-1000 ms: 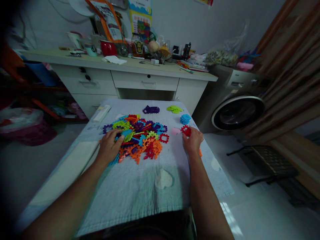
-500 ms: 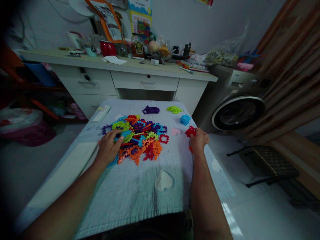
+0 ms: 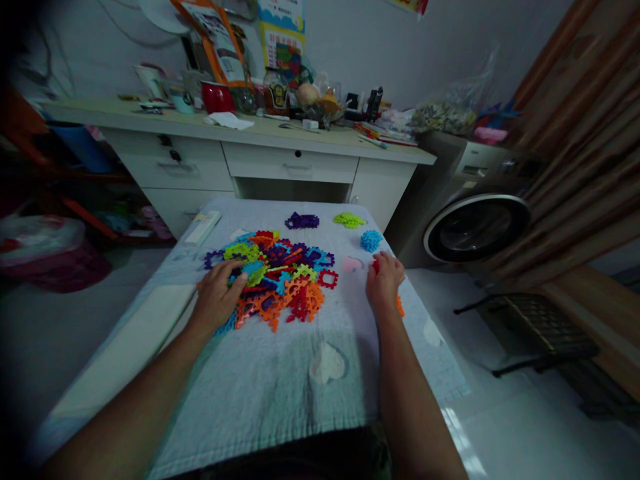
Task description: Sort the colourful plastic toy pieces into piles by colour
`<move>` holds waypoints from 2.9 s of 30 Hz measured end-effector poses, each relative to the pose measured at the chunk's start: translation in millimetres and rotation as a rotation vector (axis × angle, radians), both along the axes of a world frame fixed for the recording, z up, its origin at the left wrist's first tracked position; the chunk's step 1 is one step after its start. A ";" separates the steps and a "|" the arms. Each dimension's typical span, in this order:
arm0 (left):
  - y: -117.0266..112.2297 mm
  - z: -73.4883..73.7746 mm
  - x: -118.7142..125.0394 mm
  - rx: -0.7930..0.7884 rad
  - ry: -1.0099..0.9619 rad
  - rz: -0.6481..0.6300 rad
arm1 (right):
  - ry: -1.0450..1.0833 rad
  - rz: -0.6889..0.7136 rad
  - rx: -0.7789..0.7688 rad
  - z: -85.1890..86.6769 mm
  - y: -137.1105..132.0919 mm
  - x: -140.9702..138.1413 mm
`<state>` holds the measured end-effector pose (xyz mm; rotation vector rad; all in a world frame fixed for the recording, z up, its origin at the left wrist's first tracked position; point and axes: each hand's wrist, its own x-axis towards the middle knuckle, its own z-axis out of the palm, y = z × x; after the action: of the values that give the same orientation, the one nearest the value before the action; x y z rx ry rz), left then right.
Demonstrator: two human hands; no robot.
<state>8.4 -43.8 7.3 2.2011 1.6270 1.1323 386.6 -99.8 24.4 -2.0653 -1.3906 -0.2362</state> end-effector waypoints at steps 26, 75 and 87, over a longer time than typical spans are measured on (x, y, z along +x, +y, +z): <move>7.4 -3.2 -9.7 -0.036 0.089 0.131 | 0.004 0.311 0.018 -9.1 0.0 -21.9; 5.3 -8.0 -6.9 -0.037 0.090 0.121 | 0.114 0.400 -0.238 -9.8 77.0 -89.5; 6.4 -5.2 -8.2 -0.054 0.011 0.095 | 0.441 0.542 -0.042 -17.9 73.0 -91.3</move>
<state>0.2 -37.4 2.1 2.1207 1.7624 1.0885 295.3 -26.8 6.5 -1.5611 -1.6001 0.4509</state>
